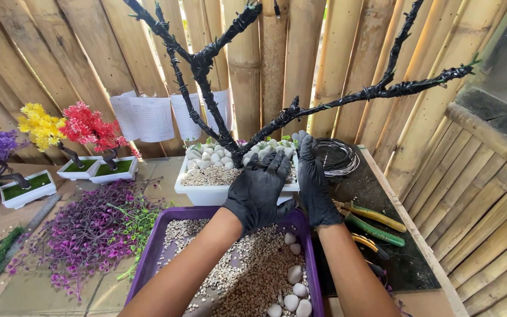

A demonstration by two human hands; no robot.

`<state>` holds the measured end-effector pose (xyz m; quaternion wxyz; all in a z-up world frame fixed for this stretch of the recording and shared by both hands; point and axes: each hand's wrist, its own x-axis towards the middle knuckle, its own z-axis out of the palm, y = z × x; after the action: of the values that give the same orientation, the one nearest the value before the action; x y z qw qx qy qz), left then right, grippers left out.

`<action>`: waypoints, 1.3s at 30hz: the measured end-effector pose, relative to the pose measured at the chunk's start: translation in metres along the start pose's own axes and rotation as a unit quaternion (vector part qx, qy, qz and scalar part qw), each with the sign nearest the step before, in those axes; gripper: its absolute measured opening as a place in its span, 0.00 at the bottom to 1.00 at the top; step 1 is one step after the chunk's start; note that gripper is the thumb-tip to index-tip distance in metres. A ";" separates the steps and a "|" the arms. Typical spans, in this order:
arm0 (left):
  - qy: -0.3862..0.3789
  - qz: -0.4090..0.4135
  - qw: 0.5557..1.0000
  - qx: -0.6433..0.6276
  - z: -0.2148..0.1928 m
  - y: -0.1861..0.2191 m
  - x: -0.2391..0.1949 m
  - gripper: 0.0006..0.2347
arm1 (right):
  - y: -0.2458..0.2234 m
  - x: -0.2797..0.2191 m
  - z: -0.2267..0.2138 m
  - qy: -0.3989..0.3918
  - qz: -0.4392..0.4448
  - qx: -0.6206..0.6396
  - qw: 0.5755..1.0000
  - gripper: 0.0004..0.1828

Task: The person arranges small white stones and gravel around the base of a black artificial bonsai tree in a white rectangular pot. They use gloved hands to scoop gravel from a purple tray and place it into the pot, then position the stones to create a decorative border.

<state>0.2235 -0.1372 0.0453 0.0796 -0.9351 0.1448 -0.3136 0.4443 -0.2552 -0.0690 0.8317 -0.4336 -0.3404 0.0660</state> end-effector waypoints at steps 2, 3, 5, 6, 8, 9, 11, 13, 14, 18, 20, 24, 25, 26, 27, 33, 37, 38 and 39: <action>-0.025 0.000 1.000 0.010 0.006 0.001 0.004 0.45 | -0.005 0.001 0.000 -0.021 -0.008 -0.030 0.999 0.28; -0.024 -0.002 1.000 0.011 0.015 0.000 0.005 0.45 | -0.007 0.002 0.001 -0.023 -0.008 -0.029 0.999 0.28; -0.016 0.006 1.000 0.004 0.033 -0.003 0.010 0.46 | -0.011 0.005 0.003 -0.040 -0.020 -0.059 0.997 0.28; -0.017 0.002 1.000 0.002 0.037 -0.001 0.010 0.46 | -0.012 0.002 0.003 -0.042 -0.016 -0.060 0.997 0.28; -0.006 -0.009 0.999 0.033 0.043 0.001 0.016 0.48 | -0.017 0.001 0.004 -0.062 -0.022 -0.093 0.994 0.28; -0.004 -0.010 0.999 0.033 0.042 0.004 0.016 0.48 | -0.020 0.002 0.005 -0.063 -0.022 -0.095 0.993 0.28; -0.001 -0.045 0.999 0.027 0.041 0.008 0.015 0.47 | -0.023 0.001 0.008 -0.080 -0.035 -0.124 0.988 0.29; -0.025 -0.041 0.998 0.046 0.023 0.008 0.014 0.49 | -0.031 0.003 0.015 -0.032 0.003 -0.132 0.991 0.30; -0.050 -0.037 0.996 0.064 0.014 0.008 0.014 0.52 | -0.035 0.003 0.018 0.016 0.042 -0.139 0.989 0.32; -0.020 -0.041 0.999 -0.002 -0.001 0.015 0.004 0.43 | -0.062 -0.005 0.045 0.022 0.051 -0.182 0.982 0.34; -0.004 -0.016 1.000 0.008 0.005 0.020 0.000 0.37 | -0.079 -0.011 0.063 0.028 0.061 -0.245 0.967 0.35; 0.013 -0.002 1.000 0.008 -0.010 0.022 -0.010 0.33 | -0.113 -0.026 0.096 0.058 0.072 -0.273 0.957 0.36; 0.013 0.008 1.000 -0.015 0.001 0.019 -0.013 0.36 | -0.116 -0.025 0.095 0.056 0.082 -0.273 0.957 0.34; 0.014 0.017 0.999 -0.037 0.012 0.016 -0.017 0.38 | -0.117 -0.024 0.095 0.053 0.093 -0.273 0.956 0.33; 0.012 0.018 0.999 -0.038 -0.001 0.018 -0.015 0.38 | -0.099 -0.016 0.075 0.054 0.094 -0.273 0.956 0.33; 0.022 0.017 1.000 -0.012 -0.015 0.018 -0.015 0.34 | -0.085 -0.012 0.065 -0.017 0.082 -0.278 0.957 0.36; -0.026 0.033 0.997 -0.060 0.003 0.015 -0.019 0.40 | -0.042 0.004 0.017 0.049 0.111 -0.126 0.985 0.38; -0.011 0.033 0.998 -0.059 0.005 0.012 -0.022 0.41 | -0.042 0.006 0.012 -0.027 0.078 -0.179 0.980 0.39; -0.011 0.034 0.998 -0.058 -0.005 0.012 -0.018 0.41 | -0.045 0.004 0.013 -0.027 0.077 -0.179 0.980 0.39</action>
<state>0.2042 -0.1429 0.0360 0.0370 -0.9360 0.1934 -0.2917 0.4308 -0.2720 -0.0272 0.7234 -0.5986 -0.3347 0.0796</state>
